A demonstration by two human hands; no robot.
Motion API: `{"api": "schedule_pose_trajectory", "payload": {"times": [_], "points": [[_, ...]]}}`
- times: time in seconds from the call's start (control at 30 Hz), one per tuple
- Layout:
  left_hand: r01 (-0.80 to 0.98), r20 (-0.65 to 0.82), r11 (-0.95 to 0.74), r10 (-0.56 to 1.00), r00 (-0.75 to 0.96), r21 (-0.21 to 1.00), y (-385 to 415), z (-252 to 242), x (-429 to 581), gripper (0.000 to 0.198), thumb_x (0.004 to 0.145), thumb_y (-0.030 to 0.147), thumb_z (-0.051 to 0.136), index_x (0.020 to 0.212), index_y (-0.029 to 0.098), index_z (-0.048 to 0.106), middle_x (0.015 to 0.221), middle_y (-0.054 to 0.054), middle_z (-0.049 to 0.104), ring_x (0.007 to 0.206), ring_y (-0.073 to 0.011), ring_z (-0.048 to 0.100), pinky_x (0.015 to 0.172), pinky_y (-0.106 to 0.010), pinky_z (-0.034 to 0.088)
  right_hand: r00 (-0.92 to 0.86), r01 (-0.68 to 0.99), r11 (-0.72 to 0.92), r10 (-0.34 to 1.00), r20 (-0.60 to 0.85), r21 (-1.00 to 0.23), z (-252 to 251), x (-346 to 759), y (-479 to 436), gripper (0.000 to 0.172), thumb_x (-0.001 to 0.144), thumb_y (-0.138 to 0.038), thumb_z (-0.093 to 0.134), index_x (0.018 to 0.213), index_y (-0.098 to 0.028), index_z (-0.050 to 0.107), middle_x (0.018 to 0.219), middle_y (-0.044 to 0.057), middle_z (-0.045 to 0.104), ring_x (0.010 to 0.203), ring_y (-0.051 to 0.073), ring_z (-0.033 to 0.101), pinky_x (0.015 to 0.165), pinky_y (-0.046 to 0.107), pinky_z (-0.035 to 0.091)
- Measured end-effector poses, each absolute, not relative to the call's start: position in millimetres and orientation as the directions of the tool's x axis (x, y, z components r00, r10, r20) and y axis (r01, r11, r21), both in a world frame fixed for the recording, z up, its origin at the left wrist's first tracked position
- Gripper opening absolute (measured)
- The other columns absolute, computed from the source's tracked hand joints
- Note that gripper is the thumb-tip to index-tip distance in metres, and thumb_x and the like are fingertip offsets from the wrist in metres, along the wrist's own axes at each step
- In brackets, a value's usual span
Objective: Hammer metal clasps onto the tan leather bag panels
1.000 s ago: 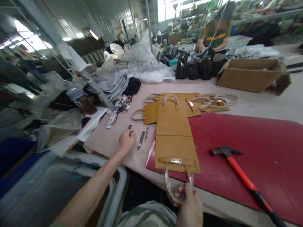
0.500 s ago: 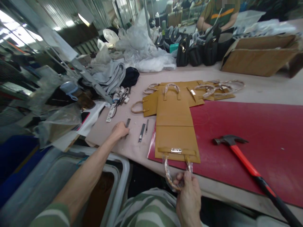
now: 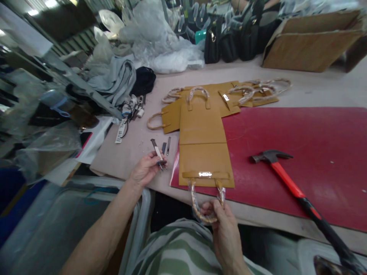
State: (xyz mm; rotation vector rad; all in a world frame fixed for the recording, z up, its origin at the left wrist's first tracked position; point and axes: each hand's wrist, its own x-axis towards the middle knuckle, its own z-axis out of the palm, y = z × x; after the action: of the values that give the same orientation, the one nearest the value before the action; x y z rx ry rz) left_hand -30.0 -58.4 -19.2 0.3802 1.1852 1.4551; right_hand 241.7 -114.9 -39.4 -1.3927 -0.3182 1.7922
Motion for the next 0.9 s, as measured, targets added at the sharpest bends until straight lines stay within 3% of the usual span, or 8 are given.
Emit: {"api": "schedule_pose_trajectory", "payload": {"times": [0.1, 0.2, 0.3, 0.47, 0.67, 0.77, 0.9], "points": [[-0.602, -0.343, 0.122, 0.901, -0.267, 0.789, -61.1, -26.0, 1.1, 0.047, 0.059, 0.023, 0.094, 0.095, 0.013, 0.066, 0.082, -0.001, 0.069, 0.075, -0.0137, 0.068, 0.074, -0.029, 0.061, -0.109, -0.444, -0.657, 0.714, -0.691, -0.609, -39.2, 247.4, -114.7, 0.053, 0.056, -0.060, 0.091, 0.082, -0.017, 0.073, 0.083, 0.008, 0.075, 0.078, 0.021, 0.068, 0.074, 0.031, 0.057], [-0.542, -0.268, 0.060, 0.911, -0.314, 0.838, -60.6, -34.1, 22.8, 0.043, 0.062, 0.029, 0.093, 0.094, 0.015, 0.068, 0.092, -0.004, 0.072, 0.085, -0.0162, 0.071, 0.080, -0.031, 0.061, -0.168, -0.461, -0.683, 0.695, -0.699, -0.567, -42.1, 253.0, -116.6, 0.052, 0.059, -0.062, 0.088, 0.083, -0.018, 0.076, 0.085, 0.011, 0.076, 0.084, 0.025, 0.070, 0.081, 0.037, 0.057], [-0.414, -0.169, 0.002, 0.914, -0.368, 0.910, -60.7, -41.8, 32.2, 0.037, 0.068, 0.032, 0.090, 0.095, 0.016, 0.069, 0.101, -0.006, 0.074, 0.095, -0.0192, 0.073, 0.087, -0.034, 0.061, -0.213, -0.478, -0.712, 0.662, -0.718, -0.515, -48.0, 257.8, -120.5, 0.049, 0.062, -0.063, 0.086, 0.081, -0.018, 0.076, 0.084, 0.010, 0.075, 0.083, 0.025, 0.069, 0.080, 0.039, 0.057], [-0.145, -0.035, -0.015, 0.941, -0.337, 0.989, -66.5, -45.1, 29.1, 0.027, 0.081, 0.032, 0.079, 0.100, 0.017, 0.068, 0.105, -0.009, 0.076, 0.099, -0.0203, 0.073, 0.092, -0.034, 0.059, -0.245, -0.500, -0.712, 0.663, -0.708, -0.494, -56.5, 264.1, -125.7, 0.042, 0.071, -0.059, 0.081, 0.084, -0.019, 0.077, 0.082, 0.009, 0.072, 0.076, 0.022, 0.066, 0.063, 0.032, 0.054], [0.121, 0.020, 0.015, 0.957, -0.289, 0.993, -76.3, -40.5, 24.8, 0.020, 0.089, 0.027, 0.069, 0.107, 0.017, 0.068, 0.112, -0.010, 0.075, 0.102, -0.0205, 0.072, 0.091, -0.031, 0.059, -0.243, -0.573, -0.737, 0.571, -0.784, -0.359, -60.5, 266.1, -123.3, 0.050, 0.068, -0.065, 0.080, 0.083, -0.018, 0.080, 0.088, 0.012, 0.075, 0.087, 0.028, 0.069, 0.077, 0.041, 0.058], [0.085, 0.035, -0.011, 0.957, -0.289, 0.996, -77.6, -42.9, 25.3, 0.020, 0.091, 0.030, 0.068, 0.106, 0.017, 0.065, 0.111, -0.011, 0.075, 0.104, -0.0214, 0.072, 0.091, -0.033, 0.059, -0.239, -0.568, -0.762, 0.515, -0.823, -0.312, -56.9, 261.1, -120.8, 0.049, 0.061, -0.060, 0.084, 0.081, -0.016, 0.080, 0.085, 0.013, 0.075, 0.081, 0.027, 0.069, 0.070, 0.039, 0.058], [-0.036, -0.015, 0.004, 0.955, -0.297, 0.999, -74.5, -47.0, 23.6, 0.024, 0.093, 0.037, 0.068, 0.105, 0.017, 0.063, 0.108, -0.010, 0.075, 0.096, -0.0205, 0.073, 0.088, -0.033, 0.060, -0.296, -0.523, -0.770, 0.566, -0.769, -0.365, -42.4, 249.1, -113.5, 0.046, 0.055, -0.044, 0.088, 0.091, -0.015, 0.081, 0.071, 0.008, 0.068, 0.064, 0.020, 0.061, 0.055, 0.031, 0.052]]}}
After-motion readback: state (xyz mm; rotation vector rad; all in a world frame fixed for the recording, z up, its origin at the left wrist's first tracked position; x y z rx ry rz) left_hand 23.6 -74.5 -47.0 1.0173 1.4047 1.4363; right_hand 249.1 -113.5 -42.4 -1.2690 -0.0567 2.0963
